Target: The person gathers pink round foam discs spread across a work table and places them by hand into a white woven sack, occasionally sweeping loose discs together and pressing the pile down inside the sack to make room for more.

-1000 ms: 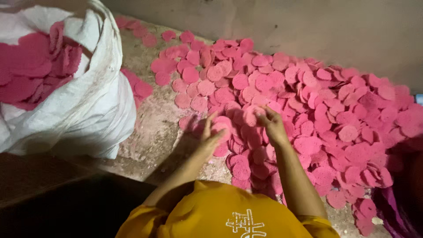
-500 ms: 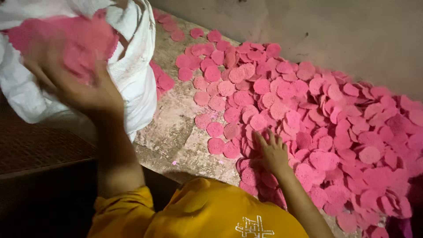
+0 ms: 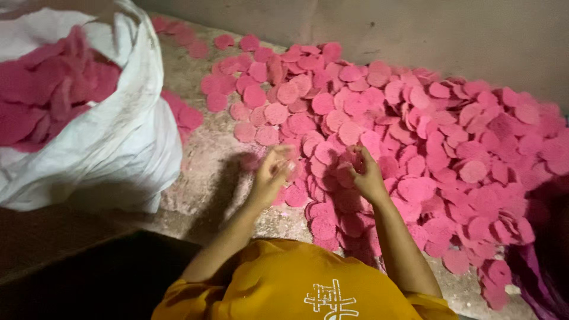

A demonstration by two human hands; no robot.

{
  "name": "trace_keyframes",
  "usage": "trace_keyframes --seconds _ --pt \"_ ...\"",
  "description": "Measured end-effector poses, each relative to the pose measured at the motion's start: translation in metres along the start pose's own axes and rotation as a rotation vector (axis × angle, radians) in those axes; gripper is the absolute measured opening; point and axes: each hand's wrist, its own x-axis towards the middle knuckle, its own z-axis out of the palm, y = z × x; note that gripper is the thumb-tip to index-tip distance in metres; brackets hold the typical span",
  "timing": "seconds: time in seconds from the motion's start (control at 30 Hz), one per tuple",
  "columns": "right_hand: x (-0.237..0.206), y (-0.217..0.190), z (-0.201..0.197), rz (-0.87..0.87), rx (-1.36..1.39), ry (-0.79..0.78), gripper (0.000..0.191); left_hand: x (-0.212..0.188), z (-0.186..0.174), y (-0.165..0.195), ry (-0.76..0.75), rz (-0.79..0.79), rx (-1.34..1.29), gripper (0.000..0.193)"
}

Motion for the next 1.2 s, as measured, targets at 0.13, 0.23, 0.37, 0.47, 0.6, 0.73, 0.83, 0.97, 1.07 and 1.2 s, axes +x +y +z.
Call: trace_keyframes --seconds 0.13,0.23,0.37,0.47,0.6,0.73,0.83,0.97,1.07,1.2 --pt "-0.02 -0.028 0.007 0.093 0.564 -0.166 0.063 -0.015 0.034 -0.071 -0.154 -0.475 -0.58 0.073" --pt "-0.028 -0.045 0.045 -0.349 0.437 -0.275 0.039 -0.022 0.038 -0.105 -0.193 -0.517 -0.835 0.078" --pt "-0.018 -0.039 0.065 -0.427 0.214 -0.151 0.047 -0.025 0.02 -0.134 0.017 -0.539 -0.85 0.077" --pt "0.03 -0.023 0.057 -0.523 -0.165 0.048 0.046 -0.023 -0.001 -0.142 0.193 -0.594 -0.792 0.078" --pt "0.057 0.003 0.056 -0.515 -0.671 0.119 0.051 -0.02 -0.019 -0.136 0.205 -0.57 -0.739 0.088" --pt "0.067 0.004 0.032 -0.593 -0.362 0.081 0.02 -0.021 -0.025 -0.126 0.169 -0.503 -0.8 0.092" --pt "0.077 0.002 -0.015 -0.111 -0.029 0.225 0.036 -0.024 -0.022 -0.121 0.205 -0.512 -0.822 0.096" --pt "0.081 0.024 -0.057 0.066 -0.325 0.034 0.023 -0.022 -0.011 -0.127 0.214 -0.539 -0.735 0.097" --pt "0.071 0.04 -0.053 -0.127 -0.465 0.21 0.026 -0.015 -0.001 -0.132 0.255 -0.569 -0.7 0.099" --pt "0.046 0.033 -0.034 -0.167 0.02 0.206 0.015 -0.009 0.011 -0.126 0.301 -0.555 -0.625 0.101"
